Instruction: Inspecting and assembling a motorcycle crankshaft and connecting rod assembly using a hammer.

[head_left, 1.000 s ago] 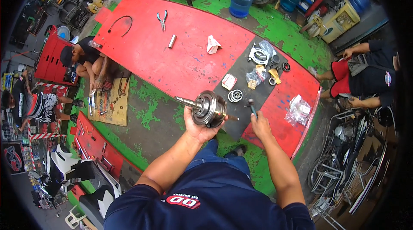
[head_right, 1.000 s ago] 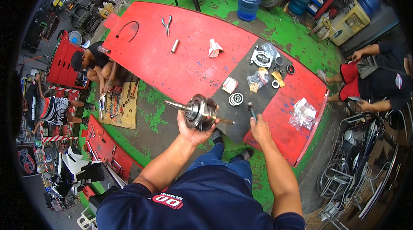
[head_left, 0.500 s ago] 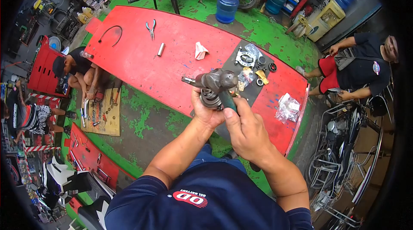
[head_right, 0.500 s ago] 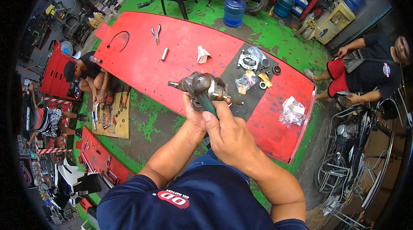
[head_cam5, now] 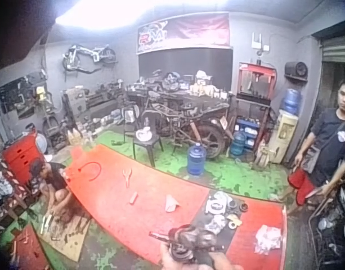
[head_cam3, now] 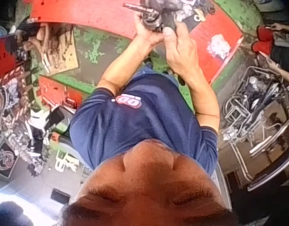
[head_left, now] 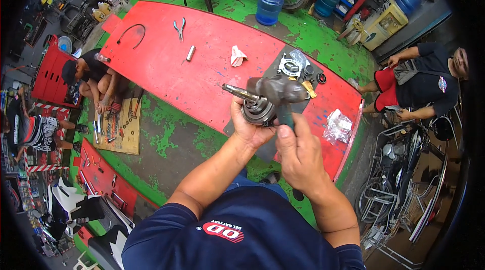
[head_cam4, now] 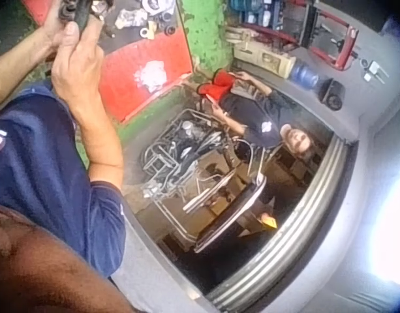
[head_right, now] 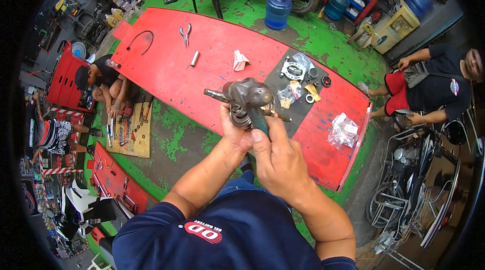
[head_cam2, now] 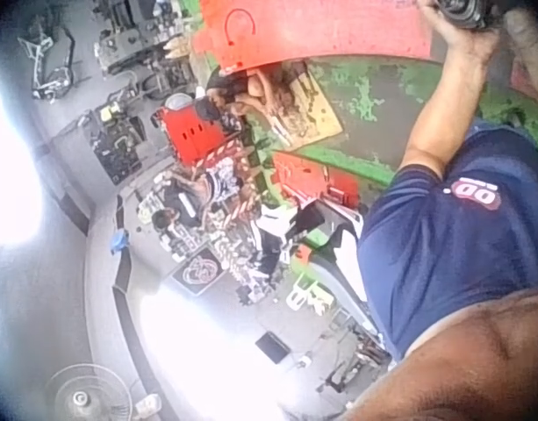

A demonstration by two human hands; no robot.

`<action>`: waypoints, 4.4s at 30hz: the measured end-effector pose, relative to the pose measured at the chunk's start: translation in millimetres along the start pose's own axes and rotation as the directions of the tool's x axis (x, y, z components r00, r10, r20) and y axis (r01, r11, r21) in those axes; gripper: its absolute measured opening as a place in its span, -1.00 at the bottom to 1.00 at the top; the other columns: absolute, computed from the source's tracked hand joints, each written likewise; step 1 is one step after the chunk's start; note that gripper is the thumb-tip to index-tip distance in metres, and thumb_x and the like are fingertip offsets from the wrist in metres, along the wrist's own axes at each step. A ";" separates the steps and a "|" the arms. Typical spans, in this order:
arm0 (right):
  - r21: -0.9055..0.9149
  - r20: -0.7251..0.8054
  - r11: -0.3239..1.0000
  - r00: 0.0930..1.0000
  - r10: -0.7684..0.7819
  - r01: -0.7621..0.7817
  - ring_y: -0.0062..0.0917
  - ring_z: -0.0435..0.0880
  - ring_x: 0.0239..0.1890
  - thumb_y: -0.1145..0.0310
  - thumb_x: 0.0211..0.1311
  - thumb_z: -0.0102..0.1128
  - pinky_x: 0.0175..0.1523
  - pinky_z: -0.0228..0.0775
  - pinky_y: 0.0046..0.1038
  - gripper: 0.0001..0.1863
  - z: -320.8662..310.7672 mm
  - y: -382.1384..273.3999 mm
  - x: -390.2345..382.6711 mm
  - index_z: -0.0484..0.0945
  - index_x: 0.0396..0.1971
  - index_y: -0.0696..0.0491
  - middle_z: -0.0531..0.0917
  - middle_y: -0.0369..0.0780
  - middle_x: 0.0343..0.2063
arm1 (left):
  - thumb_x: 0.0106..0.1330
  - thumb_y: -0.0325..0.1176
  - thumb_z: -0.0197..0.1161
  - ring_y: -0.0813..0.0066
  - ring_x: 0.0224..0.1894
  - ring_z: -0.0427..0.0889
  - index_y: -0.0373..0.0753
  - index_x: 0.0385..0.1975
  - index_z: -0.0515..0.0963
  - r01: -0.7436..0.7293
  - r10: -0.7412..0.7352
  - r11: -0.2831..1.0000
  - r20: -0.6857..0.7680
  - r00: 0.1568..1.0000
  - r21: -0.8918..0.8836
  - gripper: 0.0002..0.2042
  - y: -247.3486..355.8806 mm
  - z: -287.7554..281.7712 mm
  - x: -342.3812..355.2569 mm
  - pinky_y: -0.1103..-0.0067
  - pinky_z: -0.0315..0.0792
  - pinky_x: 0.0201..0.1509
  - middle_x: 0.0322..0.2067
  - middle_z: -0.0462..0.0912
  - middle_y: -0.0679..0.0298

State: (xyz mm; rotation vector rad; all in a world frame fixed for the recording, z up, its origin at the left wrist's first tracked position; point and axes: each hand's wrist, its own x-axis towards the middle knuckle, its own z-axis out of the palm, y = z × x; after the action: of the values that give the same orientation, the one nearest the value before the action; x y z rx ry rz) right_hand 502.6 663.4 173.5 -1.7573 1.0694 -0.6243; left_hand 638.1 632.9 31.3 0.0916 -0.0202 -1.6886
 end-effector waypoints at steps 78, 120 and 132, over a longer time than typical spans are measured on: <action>0.022 -0.147 0.999 0.988 0.043 -0.041 0.17 0.71 -0.31 0.16 0.59 -0.05 -0.27 0.46 0.01 -0.62 0.8 20.8 -2.2 0.45 0.12 0.16 0.67 0.17 -0.46 | 0.18 0.34 0.00 0.04 -0.10 0.73 -0.13 0.06 0.62 -0.007 -0.006 0.999 -0.323 0.947 -0.041 -0.29 -8.5 -6.6 -8.6 0.15 0.67 -0.02 -0.09 0.73 0.06; 0.767 -0.223 0.637 0.898 0.378 -0.078 -0.42 0.58 0.19 -0.28 0.54 -0.14 0.23 0.47 -0.39 -0.23 -169.8 357.2 -392.1 0.21 0.47 0.00 0.51 -0.15 0.25 | 0.18 -0.29 0.19 0.35 -0.23 0.74 -0.43 -0.04 0.63 0.633 -0.462 0.362 -0.459 0.759 0.684 -0.59 -440.2 -57.0 -107.5 0.47 0.61 -0.03 -0.22 0.74 0.11; 0.980 -0.128 -0.020 0.708 0.695 0.197 -0.28 0.68 0.06 -0.53 0.32 -0.13 0.04 0.54 -0.08 -0.22 -359.0 405.0 -597.0 0.52 0.20 -0.20 0.69 -0.21 0.05 | 0.57 0.08 -0.09 -0.19 0.30 0.51 -0.28 0.46 0.24 -0.004 -0.710 -0.423 -0.328 0.624 0.906 -0.35 -749.1 52.3 -113.5 0.21 0.34 0.39 0.21 0.53 -0.27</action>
State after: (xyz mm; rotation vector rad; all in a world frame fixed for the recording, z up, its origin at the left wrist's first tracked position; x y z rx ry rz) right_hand -225.6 952.1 -15.2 0.1145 0.8813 -1.3309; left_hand -94.4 833.3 38.6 1.0952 -2.2199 -1.8856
